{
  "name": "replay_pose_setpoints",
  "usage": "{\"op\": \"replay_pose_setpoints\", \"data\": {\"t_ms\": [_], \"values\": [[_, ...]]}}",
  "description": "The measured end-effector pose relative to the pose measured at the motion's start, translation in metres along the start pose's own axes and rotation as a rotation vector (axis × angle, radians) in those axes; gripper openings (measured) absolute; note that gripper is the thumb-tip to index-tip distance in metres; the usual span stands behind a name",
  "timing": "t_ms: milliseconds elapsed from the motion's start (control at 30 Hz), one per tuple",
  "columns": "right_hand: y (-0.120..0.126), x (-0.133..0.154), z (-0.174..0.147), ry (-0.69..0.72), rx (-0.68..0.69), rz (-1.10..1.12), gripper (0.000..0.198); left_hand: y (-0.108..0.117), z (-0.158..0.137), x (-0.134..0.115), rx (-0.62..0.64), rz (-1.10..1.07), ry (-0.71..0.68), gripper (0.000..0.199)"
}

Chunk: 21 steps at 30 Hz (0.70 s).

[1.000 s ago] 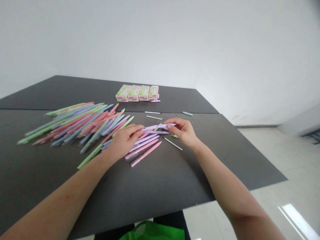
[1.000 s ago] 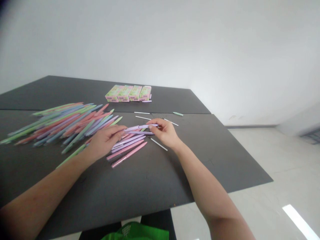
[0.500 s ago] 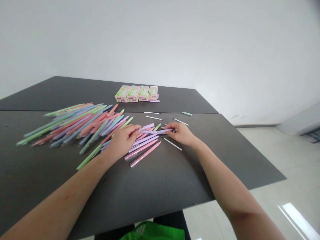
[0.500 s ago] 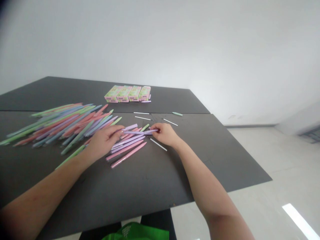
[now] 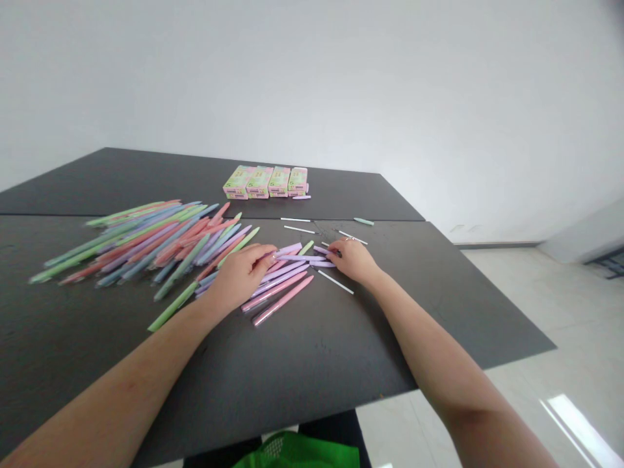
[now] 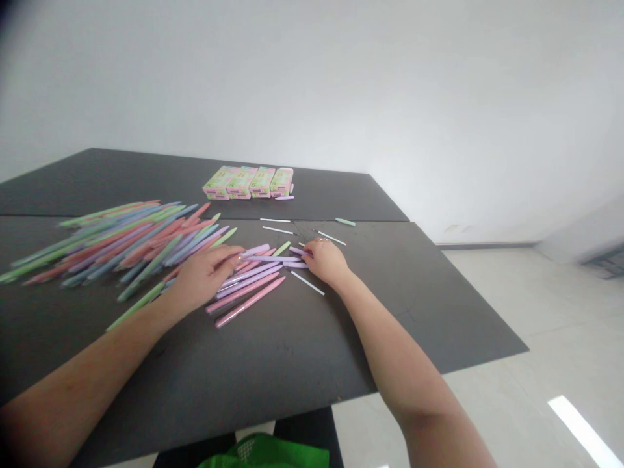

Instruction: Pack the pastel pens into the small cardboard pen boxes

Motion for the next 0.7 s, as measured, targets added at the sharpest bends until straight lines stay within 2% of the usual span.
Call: {"op": "replay_pose_setpoints", "data": {"t_ms": [100,167,267,333,400,533,700], "values": [[0.001,0.0,0.0,-0.015,-0.027,0.036,0.017,0.0,0.0,0.0,0.002,-0.004,-0.001,0.035],[0.005,-0.003,-0.001,-0.041,-0.069,0.158,0.016,0.0,0.0,0.001,-0.004,-0.008,0.0,0.034],[0.012,-0.006,-0.003,-0.043,-0.082,0.561,0.017,0.001,-0.001,0.001,-0.012,-0.016,0.004,0.035],[0.014,-0.002,-0.005,0.002,0.0,0.881,0.023,0.001,-0.001,0.0,-0.007,-0.016,0.01,0.036],[0.015,0.005,-0.007,0.064,0.114,1.092,0.027,0.001,-0.001,-0.001,-0.002,-0.013,0.01,0.036],[0.016,0.016,-0.011,0.128,0.231,1.232,0.029,0.001,-0.001,-0.003,-0.001,-0.026,-0.001,0.036],[0.015,0.015,-0.01,0.111,0.183,1.269,0.029,0.001,-0.001,-0.003,-0.008,-0.031,-0.007,0.036]]}}
Point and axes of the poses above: each hand's wrist, its own z-axis towards the middle knuckle, its own y-axis out of the back of the hand, x = y × z, the point moved 4 cm from there along z, towards the middle knuckle, and after that the axes turned 15 degrees about -z, right-handed, at the moved point
